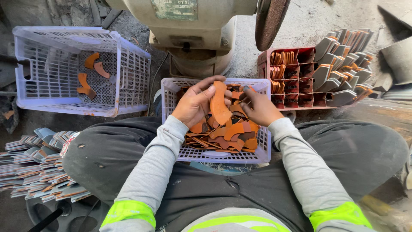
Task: The person sits cross-legged on the floor and sorts orange curved parts from a white basket into a red compartmentalized tray. They pick up parts, inspect them, and place them into the tray, repeating this process throughout the clip.
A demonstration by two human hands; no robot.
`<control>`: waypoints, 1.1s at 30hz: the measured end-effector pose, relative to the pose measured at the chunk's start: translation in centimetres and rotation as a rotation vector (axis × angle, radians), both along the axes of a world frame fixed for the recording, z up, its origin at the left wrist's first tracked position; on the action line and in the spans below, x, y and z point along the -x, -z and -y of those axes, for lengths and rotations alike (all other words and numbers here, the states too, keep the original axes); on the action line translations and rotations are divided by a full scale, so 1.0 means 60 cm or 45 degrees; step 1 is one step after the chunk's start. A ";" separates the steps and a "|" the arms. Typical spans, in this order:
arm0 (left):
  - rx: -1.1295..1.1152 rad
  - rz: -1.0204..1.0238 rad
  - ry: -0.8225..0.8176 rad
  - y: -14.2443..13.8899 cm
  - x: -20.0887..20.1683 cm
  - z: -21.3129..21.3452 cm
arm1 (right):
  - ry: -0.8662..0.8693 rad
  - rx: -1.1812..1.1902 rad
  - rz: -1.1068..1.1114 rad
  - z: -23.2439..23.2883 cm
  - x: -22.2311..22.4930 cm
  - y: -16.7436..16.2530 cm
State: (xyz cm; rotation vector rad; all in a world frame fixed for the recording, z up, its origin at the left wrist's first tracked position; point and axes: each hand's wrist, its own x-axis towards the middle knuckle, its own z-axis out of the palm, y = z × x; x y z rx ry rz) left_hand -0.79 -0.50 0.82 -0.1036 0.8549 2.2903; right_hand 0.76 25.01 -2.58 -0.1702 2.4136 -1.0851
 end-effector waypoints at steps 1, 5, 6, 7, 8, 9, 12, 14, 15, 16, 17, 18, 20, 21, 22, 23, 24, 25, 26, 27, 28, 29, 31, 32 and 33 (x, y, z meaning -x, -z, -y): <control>-0.024 -0.015 0.019 -0.003 -0.002 0.000 | -0.050 -0.034 0.036 0.003 -0.002 -0.002; -0.031 -0.005 -0.034 0.004 -0.003 -0.001 | 0.077 0.116 -0.005 0.021 -0.006 -0.024; 0.002 0.017 -0.091 0.009 -0.002 -0.002 | 0.125 0.281 -0.048 0.024 -0.008 -0.032; 0.033 0.038 -0.149 0.015 -0.001 -0.004 | 0.174 0.445 -0.090 0.027 -0.011 -0.041; 0.101 0.023 -0.198 0.021 0.000 -0.007 | 0.136 0.553 -0.085 0.031 -0.016 -0.047; 0.168 0.008 -0.247 0.027 0.001 -0.012 | 0.098 0.661 -0.079 0.036 -0.020 -0.052; 0.308 0.003 -0.276 0.039 -0.009 -0.024 | 0.111 0.655 -0.024 0.055 -0.032 -0.052; 0.361 -0.014 -0.264 0.044 -0.013 -0.031 | 0.140 0.628 0.006 0.056 -0.036 -0.043; 0.381 -0.037 -0.266 0.045 -0.014 -0.034 | 0.140 0.660 0.011 0.054 -0.038 -0.037; 0.404 -0.061 -0.271 0.045 -0.015 -0.034 | 0.138 0.695 0.016 0.053 -0.039 -0.029; 0.427 -0.062 -0.269 0.045 -0.014 -0.033 | 0.177 0.725 0.047 0.052 -0.040 -0.022; 0.449 -0.062 -0.266 0.044 -0.013 -0.031 | 0.217 0.753 0.077 0.050 -0.041 -0.015; 0.488 -0.055 -0.241 0.043 -0.011 -0.027 | 0.312 0.766 0.104 0.045 -0.041 -0.005; 0.506 -0.050 -0.221 0.043 -0.007 -0.021 | 0.363 0.752 0.100 0.040 -0.036 -0.002; 0.524 -0.045 -0.204 0.043 -0.004 -0.019 | 0.412 0.738 0.095 0.038 -0.033 -0.001; 0.552 -0.061 -0.201 0.045 -0.004 -0.020 | 0.432 0.777 0.142 0.036 -0.030 -0.001; 0.582 -0.076 -0.199 0.046 -0.003 -0.021 | 0.450 0.817 0.189 0.033 -0.028 -0.003; 0.610 -0.092 -0.195 0.049 -0.003 -0.022 | 0.469 0.856 0.236 0.032 -0.026 -0.005; 0.661 -0.083 -0.204 0.051 -0.005 -0.025 | 0.451 0.823 0.217 0.032 -0.025 -0.008; 0.712 -0.073 -0.213 0.054 -0.010 -0.027 | 0.432 0.790 0.199 0.033 -0.026 -0.011; 0.765 -0.065 -0.224 0.056 -0.013 -0.028 | 0.412 0.759 0.181 0.035 -0.027 -0.013; 0.768 -0.067 -0.225 0.058 -0.012 -0.025 | 0.430 0.750 0.117 0.035 -0.026 -0.015; 0.770 -0.073 -0.220 0.061 -0.009 -0.019 | 0.473 0.728 -0.012 0.033 -0.025 -0.016; 0.772 -0.057 -0.230 0.062 -0.009 -0.019 | 0.549 0.771 -0.032 0.030 -0.023 -0.016; 0.773 -0.042 -0.241 0.063 -0.009 -0.019 | 0.624 0.814 -0.053 0.024 -0.021 -0.015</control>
